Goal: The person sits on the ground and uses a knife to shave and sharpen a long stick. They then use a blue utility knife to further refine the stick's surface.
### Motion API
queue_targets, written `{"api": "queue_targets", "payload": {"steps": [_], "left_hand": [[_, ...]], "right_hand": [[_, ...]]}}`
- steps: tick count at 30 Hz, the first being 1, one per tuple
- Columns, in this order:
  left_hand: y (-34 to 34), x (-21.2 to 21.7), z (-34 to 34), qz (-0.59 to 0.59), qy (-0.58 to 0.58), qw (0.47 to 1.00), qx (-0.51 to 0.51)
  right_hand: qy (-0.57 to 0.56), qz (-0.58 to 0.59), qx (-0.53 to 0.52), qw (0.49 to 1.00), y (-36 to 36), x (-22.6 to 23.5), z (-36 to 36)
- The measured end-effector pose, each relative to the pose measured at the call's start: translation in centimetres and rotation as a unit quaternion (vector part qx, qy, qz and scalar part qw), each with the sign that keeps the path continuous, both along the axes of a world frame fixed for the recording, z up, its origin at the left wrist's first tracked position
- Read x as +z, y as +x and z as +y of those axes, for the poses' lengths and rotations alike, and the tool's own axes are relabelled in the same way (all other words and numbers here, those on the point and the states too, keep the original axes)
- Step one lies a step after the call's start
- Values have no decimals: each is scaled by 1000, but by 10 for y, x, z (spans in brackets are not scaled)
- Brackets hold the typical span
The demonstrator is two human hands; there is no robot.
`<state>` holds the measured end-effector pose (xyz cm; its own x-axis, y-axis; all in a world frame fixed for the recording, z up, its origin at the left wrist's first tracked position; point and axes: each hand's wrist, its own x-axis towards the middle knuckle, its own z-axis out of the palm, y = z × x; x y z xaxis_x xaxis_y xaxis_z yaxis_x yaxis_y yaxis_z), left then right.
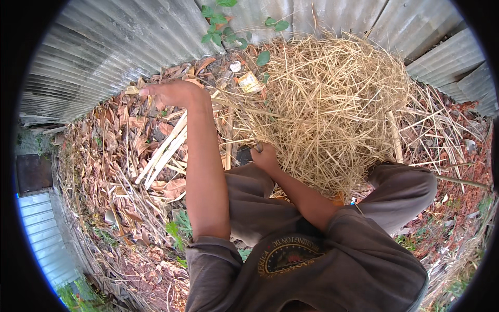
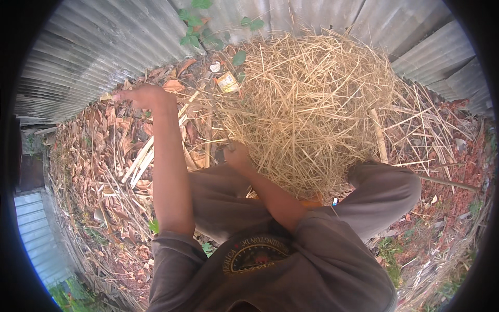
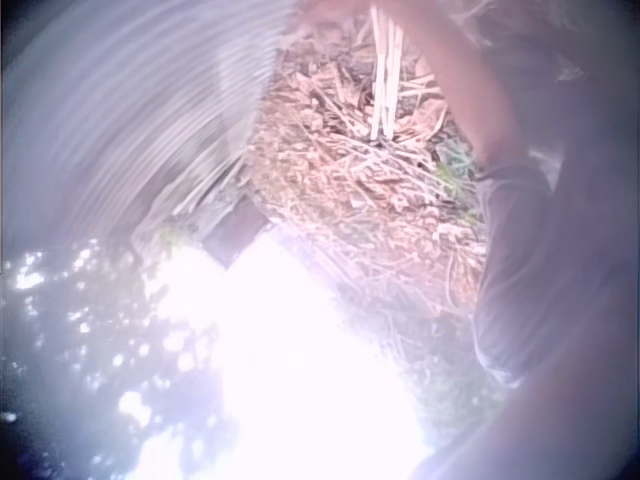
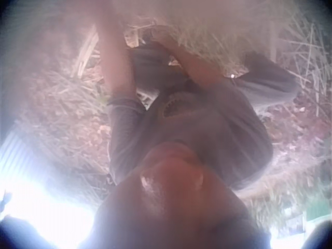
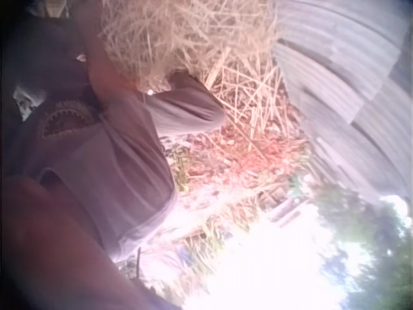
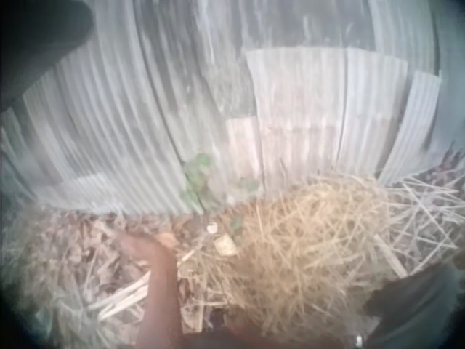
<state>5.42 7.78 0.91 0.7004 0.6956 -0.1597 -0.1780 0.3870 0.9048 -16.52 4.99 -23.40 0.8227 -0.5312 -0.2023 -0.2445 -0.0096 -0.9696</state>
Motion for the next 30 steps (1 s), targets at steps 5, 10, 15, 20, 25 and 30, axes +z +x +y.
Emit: {"api": "queue_targets", "payload": {"steps": [5, 10, 15, 20, 25, 30], "left_hand": [[2, -6, 7, 60, 14, 998, 15], [11, -7, 9, 79, 22, 995, 58], [9, -25, 33, 42, 71, 995, 53], [4, -10, 29, 75, 11, 996, 55], [19, -37, 24, -50, -40, 998, -9], [-23, 13, -11, 20, -30, 998, -53]], "right_hand": [[52, 26, -40, 998, 5, 24, 12], [-58, -74, -12, 996, 22, 47, 39], [22, 48, 9, 999, -3, -7, 17], [3, -42, 9, 999, 38, 68, 44], [-38, -18, -14, 999, 14, 2, 19], [14, -41, -25, 999, 28, 48, 4]]}}
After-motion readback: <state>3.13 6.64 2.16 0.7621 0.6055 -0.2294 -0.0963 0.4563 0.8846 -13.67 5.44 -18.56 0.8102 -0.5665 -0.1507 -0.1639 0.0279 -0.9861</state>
